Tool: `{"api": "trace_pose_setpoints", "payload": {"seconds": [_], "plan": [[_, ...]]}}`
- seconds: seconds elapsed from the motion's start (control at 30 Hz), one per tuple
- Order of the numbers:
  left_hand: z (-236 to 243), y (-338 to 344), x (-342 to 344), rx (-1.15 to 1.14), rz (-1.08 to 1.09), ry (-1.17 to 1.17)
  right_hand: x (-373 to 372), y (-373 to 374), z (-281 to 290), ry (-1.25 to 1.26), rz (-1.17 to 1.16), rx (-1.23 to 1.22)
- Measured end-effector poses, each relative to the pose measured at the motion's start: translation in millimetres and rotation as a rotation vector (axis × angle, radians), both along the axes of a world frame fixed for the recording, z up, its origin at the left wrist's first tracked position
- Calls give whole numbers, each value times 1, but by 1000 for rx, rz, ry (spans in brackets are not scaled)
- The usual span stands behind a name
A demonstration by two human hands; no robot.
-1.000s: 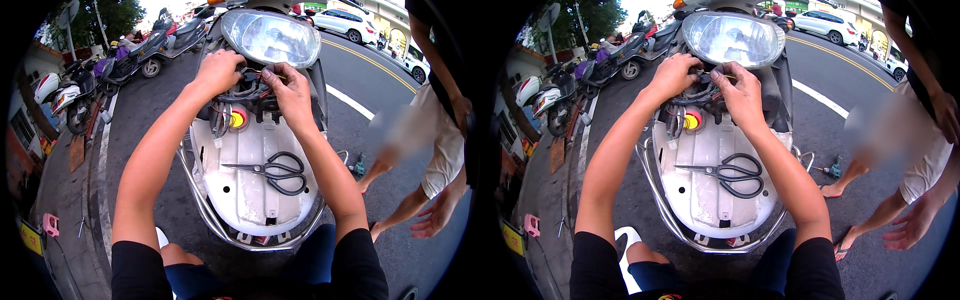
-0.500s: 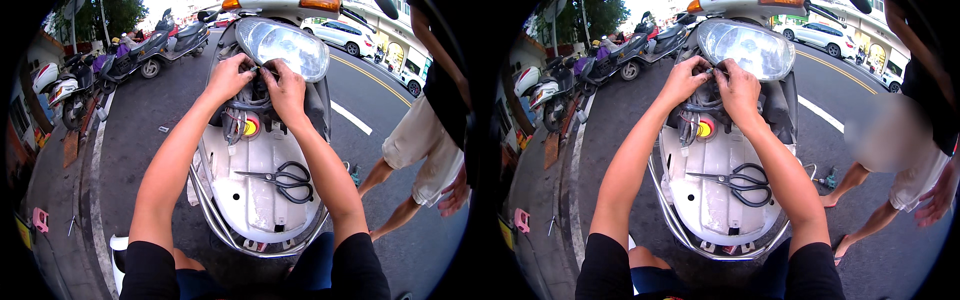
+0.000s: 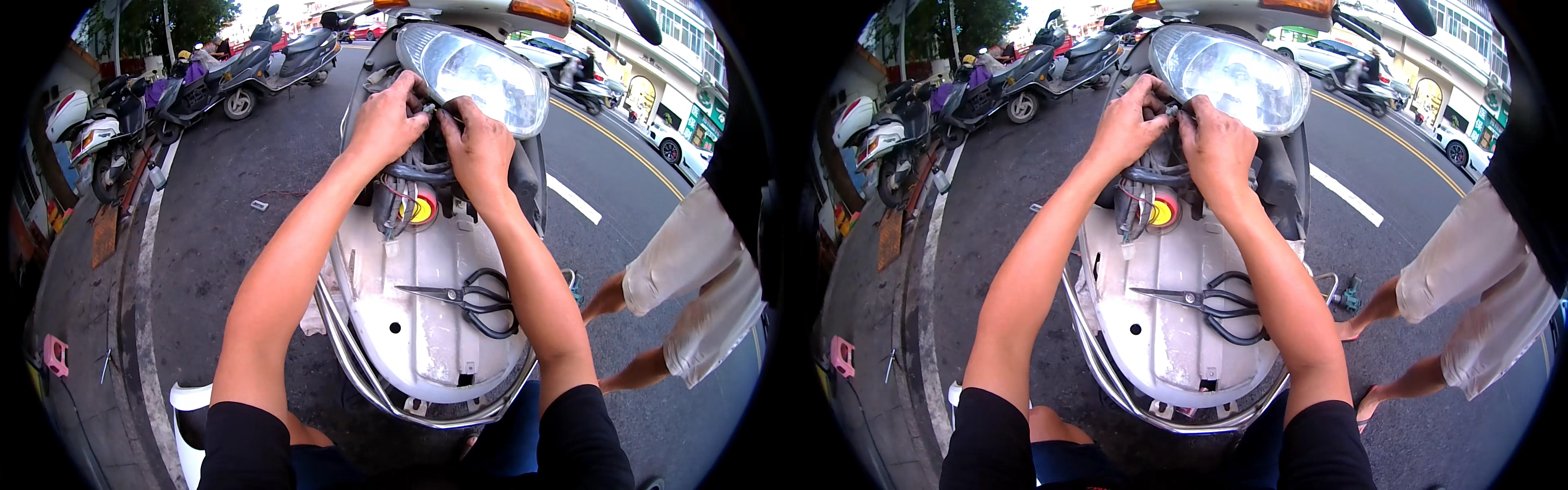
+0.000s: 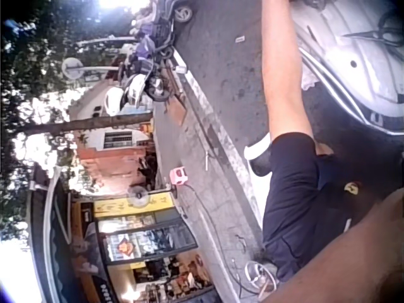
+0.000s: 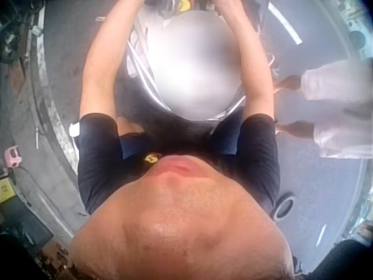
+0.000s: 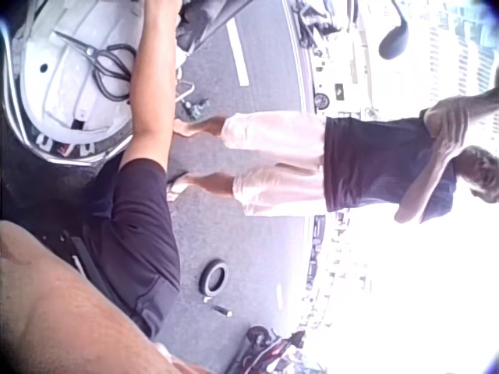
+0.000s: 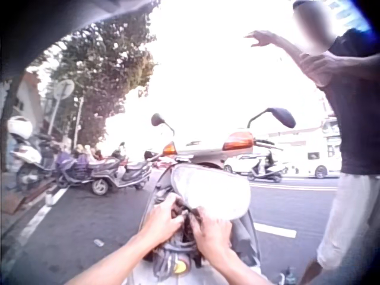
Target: The person repairs the electrical wiring of a white scooter's headlight assembly. They use scissors to strip wires, twist connections, and apply electrical tape. The person tests the headlight, which illuminates, and then uses a spray can on the wiring before continuing to secure connections.
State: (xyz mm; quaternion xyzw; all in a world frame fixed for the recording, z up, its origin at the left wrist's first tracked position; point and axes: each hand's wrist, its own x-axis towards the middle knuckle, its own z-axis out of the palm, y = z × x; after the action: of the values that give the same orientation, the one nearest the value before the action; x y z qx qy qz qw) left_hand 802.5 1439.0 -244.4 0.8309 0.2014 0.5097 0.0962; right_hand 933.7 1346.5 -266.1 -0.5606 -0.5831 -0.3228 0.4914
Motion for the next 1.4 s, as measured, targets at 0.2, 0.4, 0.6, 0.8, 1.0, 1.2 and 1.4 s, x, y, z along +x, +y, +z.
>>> {"api": "trace_pose_setpoints", "payload": {"seconds": [0.2, 0.4, 0.6, 0.8, 1.0, 1.2, 1.4], "plan": [[0, 0, -1, -7, 34, 24, 4, -2, 4, -62, -18, -40], [0, -3, -1, 20, 58, 23, 7, -5, 12, -119, -11, -63], [0, -4, 0, 20, 55, 20, 11, -4, 15, -138, 10, -85], [-2, 1, 0, 59, 39, 17, 12, -2, 19, -180, -4, -97], [-4, 1, -1, 98, 44, -21, 11, -3, 17, -194, 4, -86], [-3, -2, -1, 88, 57, -15, 12, -5, 19, -200, 32, -87], [-2, -1, -2, 91, 78, -5, 9, -9, 27, -261, 14, -126]]}}
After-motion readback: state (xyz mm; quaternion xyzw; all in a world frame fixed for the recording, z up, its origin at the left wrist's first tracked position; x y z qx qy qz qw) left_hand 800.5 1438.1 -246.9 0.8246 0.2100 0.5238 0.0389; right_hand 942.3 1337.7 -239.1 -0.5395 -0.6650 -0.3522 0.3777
